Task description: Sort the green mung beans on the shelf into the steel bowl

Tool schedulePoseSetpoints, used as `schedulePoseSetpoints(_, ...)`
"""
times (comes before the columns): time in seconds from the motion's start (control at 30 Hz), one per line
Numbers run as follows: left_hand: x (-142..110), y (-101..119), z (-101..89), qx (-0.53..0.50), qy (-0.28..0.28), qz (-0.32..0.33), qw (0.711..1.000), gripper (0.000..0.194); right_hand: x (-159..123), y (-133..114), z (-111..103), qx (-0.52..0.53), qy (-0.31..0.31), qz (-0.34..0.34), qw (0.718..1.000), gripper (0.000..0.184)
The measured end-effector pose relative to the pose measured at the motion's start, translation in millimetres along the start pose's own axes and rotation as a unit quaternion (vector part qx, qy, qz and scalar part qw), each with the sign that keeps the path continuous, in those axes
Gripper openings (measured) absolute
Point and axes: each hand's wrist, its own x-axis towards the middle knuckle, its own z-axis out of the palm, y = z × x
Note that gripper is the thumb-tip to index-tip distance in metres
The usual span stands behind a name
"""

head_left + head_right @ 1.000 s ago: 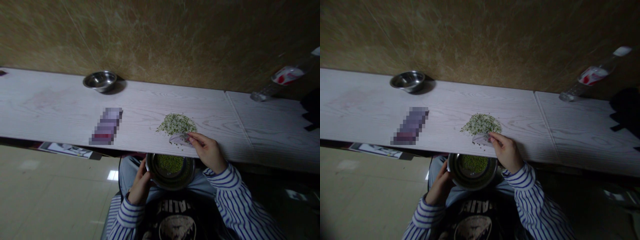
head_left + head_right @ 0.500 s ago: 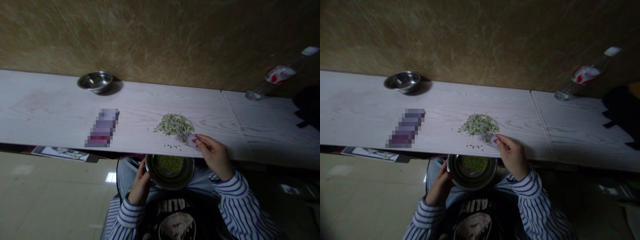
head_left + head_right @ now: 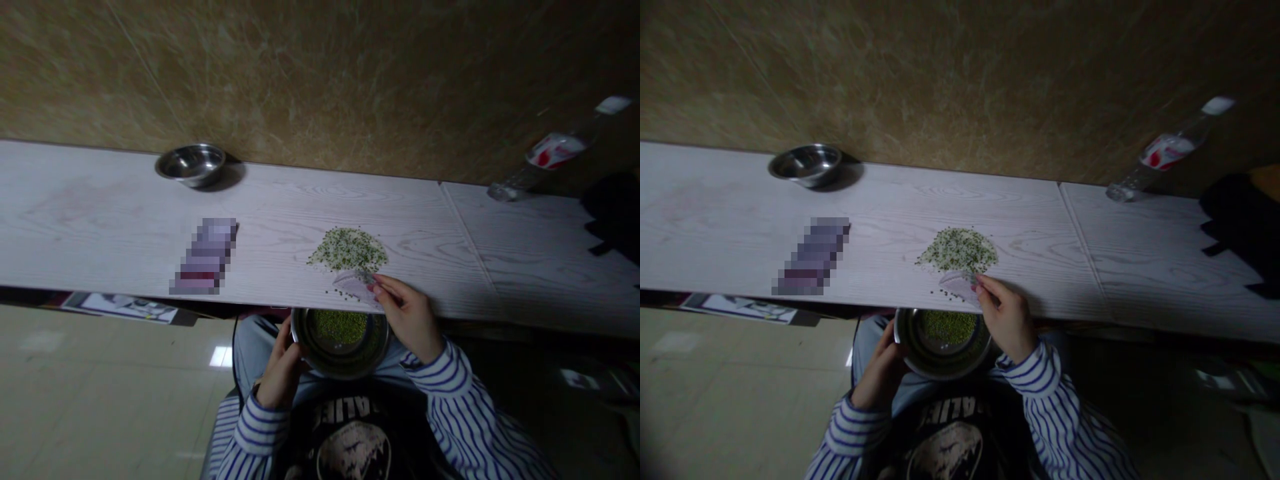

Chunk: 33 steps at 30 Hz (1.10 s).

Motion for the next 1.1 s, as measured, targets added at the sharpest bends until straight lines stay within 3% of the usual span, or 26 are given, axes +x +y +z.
schedulePoseSetpoints(0.27,-2.2,2.0,-4.1,-0.011,0.003,0.016,1.0,0.065,7.3,-15.1,14.0,0.001,-0.076,-0.046,0.996,0.031)
schedulePoseSetpoints(0.53,0.1,-0.2,-3.0,0.007,0.011,0.008,1.0,0.068,-0.5,-20.5,-0.9,0.012,-0.137,-0.054,0.989,0.028)
schedulePoseSetpoints(0.77,-0.3,-9.7,-12.9,0.005,0.034,-0.019,0.999,0.078,-2.7,-10.7,-26.4,0.045,-0.05,-0.002,0.998,0.032)
schedulePoseSetpoints(0.9,-5.3,-19.5,-20.3,0.011,0.009,-0.059,0.998,0.081,-1.3,-6.4,-39.4,0.032,-0.014,0.006,0.999,0.034)
schedulePoseSetpoints(1.1,-8.7,-34.0,-23.0,0.024,0.01,-0.063,0.998,0.087,-2.4,-2.0,-50.3,0.025,0.026,0.024,0.999,0.037)
